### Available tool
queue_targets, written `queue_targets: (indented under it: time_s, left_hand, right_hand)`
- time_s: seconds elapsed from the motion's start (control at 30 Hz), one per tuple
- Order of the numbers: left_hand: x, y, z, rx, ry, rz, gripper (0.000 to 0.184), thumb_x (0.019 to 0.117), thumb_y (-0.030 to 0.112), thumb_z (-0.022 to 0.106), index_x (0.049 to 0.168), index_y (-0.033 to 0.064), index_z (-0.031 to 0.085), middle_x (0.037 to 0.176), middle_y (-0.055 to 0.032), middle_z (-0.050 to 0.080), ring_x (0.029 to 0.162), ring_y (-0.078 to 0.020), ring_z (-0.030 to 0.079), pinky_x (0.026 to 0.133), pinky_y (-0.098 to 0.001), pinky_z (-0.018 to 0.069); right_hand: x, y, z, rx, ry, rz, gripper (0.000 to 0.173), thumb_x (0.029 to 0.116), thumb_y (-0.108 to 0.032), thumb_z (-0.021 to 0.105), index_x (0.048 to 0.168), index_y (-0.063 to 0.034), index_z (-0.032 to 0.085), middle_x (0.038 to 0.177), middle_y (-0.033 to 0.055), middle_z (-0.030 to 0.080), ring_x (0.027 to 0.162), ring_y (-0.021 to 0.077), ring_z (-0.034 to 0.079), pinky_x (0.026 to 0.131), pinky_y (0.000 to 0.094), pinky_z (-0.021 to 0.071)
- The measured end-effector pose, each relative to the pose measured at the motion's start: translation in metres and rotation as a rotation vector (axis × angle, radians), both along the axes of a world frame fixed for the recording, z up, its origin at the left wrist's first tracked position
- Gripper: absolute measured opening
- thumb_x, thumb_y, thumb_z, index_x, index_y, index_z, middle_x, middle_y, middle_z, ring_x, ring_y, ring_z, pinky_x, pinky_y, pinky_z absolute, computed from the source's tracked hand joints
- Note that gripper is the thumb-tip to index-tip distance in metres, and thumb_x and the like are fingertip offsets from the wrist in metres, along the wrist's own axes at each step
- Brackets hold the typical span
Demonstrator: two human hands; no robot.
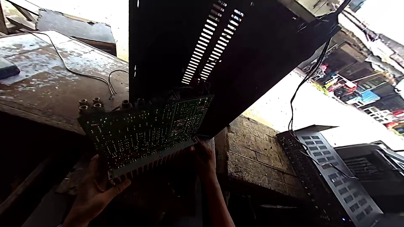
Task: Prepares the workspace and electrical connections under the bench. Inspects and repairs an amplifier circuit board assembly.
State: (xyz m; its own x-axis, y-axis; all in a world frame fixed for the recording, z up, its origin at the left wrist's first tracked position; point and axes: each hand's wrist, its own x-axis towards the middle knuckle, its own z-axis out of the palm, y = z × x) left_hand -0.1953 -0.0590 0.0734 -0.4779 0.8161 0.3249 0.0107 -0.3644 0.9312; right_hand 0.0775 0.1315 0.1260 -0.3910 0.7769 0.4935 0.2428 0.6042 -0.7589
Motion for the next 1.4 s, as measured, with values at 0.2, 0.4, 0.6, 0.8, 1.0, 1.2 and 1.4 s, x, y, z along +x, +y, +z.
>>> queue_targets:
  time_s: [0.2, 0.4, 0.6, 0.8, 1.0, 1.2, 1.4]
  left_hand:
    - [-0.001, 0.001, -0.001, 0.037, 0.001, -0.02, 0.107, 0.0674, 0.029, 0.095, 0.153, 0.0069, 0.034, 0.144, -0.0037, 0.057, 0.132, -0.018, 0.057, 0.11, -0.0304, 0.0508]
    - [-0.005, 0.001, -0.002, 0.037, 0.01, -0.053, 0.104, 0.0726, 0.032, 0.093, 0.154, 0.0062, 0.033, 0.144, -0.0041, 0.057, 0.131, -0.0178, 0.057, 0.111, -0.0305, 0.0504]
    - [-0.002, -0.001, -0.002, 0.015, 0.035, -0.033, 0.107, 0.0706, 0.033, 0.094, 0.154, 0.0057, 0.032, 0.145, -0.005, 0.056, 0.132, -0.0189, 0.057, 0.111, -0.0327, 0.0505]
    - [0.001, -0.005, -0.001, -0.079, 0.157, 0.091, 0.11, 0.0737, 0.042, 0.09, 0.158, 0.0062, 0.029, 0.155, -0.009, 0.046, 0.138, -0.0203, 0.051, 0.114, -0.0326, 0.0468]
    - [-0.014, -0.043, 0.053, 0.046, 0.591, 0.434, 0.084, 0.0839, 0.037, 0.081, 0.146, -0.0028, 0.041, 0.151, -0.0221, 0.045, 0.138, -0.0319, 0.046, 0.111, -0.0484, 0.0435]
    - [-0.014, -0.03, 0.189, 0.037, 0.809, 0.143, 0.03, 0.1016, 0.019, 0.058, 0.115, -0.0069, 0.063, 0.116, -0.0113, 0.065, 0.114, -0.0143, 0.062, 0.101, -0.0302, 0.0509]
    - [0.01, 0.108, 0.317, 0.424, 1.493, -0.006, 0.025, 0.1021, 0.028, 0.053, 0.106, 0.0113, 0.071, 0.091, -0.0022, 0.067, 0.079, -0.0078, 0.061, 0.069, -0.0308, 0.05]
  right_hand:
    - [0.002, 0.001, -0.004, 0.084, 0.003, -0.027, 0.047, 0.0963, -0.03, 0.069, 0.126, 0.0062, 0.069, 0.108, 0.0117, 0.076, 0.103, 0.0131, 0.07, 0.099, 0.0328, 0.0552]
    - [0.003, -0.001, -0.007, 0.14, 0.027, -0.023, 0.048, 0.0948, -0.034, 0.072, 0.123, 0.0047, 0.071, 0.113, 0.0128, 0.075, 0.111, 0.0172, 0.069, 0.105, 0.0376, 0.0531]
    - [0.002, -0.004, -0.009, 0.104, -0.098, -0.063, 0.066, 0.0873, -0.048, 0.076, 0.129, 0.0028, 0.067, 0.117, 0.0152, 0.072, 0.11, 0.0209, 0.067, 0.1, 0.0407, 0.054]
    - [0.001, -0.006, -0.012, 0.056, -0.143, -0.108, 0.069, 0.0879, -0.05, 0.076, 0.139, -0.0049, 0.063, 0.117, 0.0094, 0.072, 0.11, 0.0208, 0.066, 0.099, 0.0446, 0.054]
    - [-0.004, -0.01, -0.01, 0.126, -0.255, -0.159, 0.065, 0.0926, -0.046, 0.072, 0.139, -0.0026, 0.059, 0.115, 0.011, 0.071, 0.109, 0.0273, 0.065, 0.098, 0.0479, 0.0535]
    - [-0.004, -0.011, -0.012, 0.257, -0.182, -0.154, 0.063, 0.0948, -0.052, 0.066, 0.13, -0.0005, 0.064, 0.107, 0.0105, 0.072, 0.101, 0.0252, 0.066, 0.094, 0.0458, 0.0549]
    - [-0.005, -0.011, -0.011, 0.236, -0.163, -0.148, 0.062, 0.0952, -0.053, 0.064, 0.129, -0.0014, 0.064, 0.106, 0.0099, 0.072, 0.103, 0.0247, 0.066, 0.095, 0.0452, 0.0543]
